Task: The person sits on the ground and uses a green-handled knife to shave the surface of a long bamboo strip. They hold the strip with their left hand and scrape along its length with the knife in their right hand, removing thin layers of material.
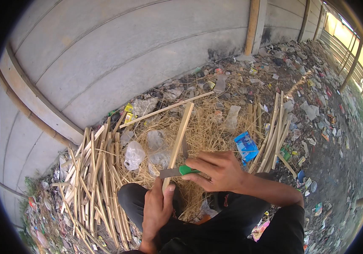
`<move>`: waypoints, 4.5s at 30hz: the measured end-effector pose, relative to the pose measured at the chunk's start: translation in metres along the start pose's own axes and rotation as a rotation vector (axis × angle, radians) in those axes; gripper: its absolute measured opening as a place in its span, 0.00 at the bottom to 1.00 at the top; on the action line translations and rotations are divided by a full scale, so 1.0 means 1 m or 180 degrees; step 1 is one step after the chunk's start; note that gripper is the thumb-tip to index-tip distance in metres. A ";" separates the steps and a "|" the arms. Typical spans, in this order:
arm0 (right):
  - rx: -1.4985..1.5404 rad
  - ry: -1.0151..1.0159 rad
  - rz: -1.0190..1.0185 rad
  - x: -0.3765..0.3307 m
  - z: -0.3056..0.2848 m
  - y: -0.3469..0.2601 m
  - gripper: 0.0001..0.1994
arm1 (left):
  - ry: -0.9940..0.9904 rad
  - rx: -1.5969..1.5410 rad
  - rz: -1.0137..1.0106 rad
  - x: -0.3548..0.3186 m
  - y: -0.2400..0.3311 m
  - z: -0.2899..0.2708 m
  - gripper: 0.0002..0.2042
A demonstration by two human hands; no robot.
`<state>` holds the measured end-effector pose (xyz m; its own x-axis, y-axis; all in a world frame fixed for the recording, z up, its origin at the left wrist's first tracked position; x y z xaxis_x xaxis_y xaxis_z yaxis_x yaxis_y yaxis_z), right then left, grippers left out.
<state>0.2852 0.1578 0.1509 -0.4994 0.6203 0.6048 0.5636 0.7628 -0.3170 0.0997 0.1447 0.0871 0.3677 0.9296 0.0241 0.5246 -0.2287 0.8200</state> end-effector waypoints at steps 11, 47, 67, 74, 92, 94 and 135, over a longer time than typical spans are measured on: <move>0.0062 0.0257 0.0251 0.003 -0.007 0.018 0.15 | 0.0153 0.0380 -0.0118 0.001 -0.001 0.007 0.15; 0.0149 -0.0299 0.0223 -0.001 0.016 0.015 0.13 | 0.0153 0.0319 -0.0188 0.006 -0.005 0.006 0.18; -0.0250 0.0862 0.1191 -0.003 -0.066 0.090 0.13 | -0.0380 0.0292 0.0026 -0.020 -0.015 0.036 0.19; 0.0081 0.0877 0.0630 -0.017 -0.054 0.065 0.15 | -0.0495 -0.0051 -0.0183 -0.005 -0.019 0.025 0.18; 0.0138 -0.0285 -0.0037 0.000 0.014 0.006 0.16 | -0.0171 -0.0353 0.0027 0.000 0.001 0.005 0.20; 0.0083 -0.0273 -0.0034 0.001 0.012 0.002 0.17 | -0.0167 -0.0383 0.0023 -0.001 0.000 0.005 0.20; 0.0144 -0.0116 -0.0057 -0.002 0.007 0.011 0.18 | -0.0002 -0.0314 0.0014 -0.001 -0.003 0.005 0.19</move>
<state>0.2881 0.1663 0.1409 -0.5331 0.6121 0.5841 0.5244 0.7808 -0.3395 0.1017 0.1426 0.0814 0.3703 0.9285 0.0274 0.4448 -0.2032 0.8723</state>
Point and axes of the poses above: each hand's wrist, its own x-axis towards the middle knuckle, its own z-axis out of the palm, y = z × x, the point moved 9 cm from there along x, towards the middle knuckle, and after that the axes turned 9 degrees about -y, right-handed, at the moved point
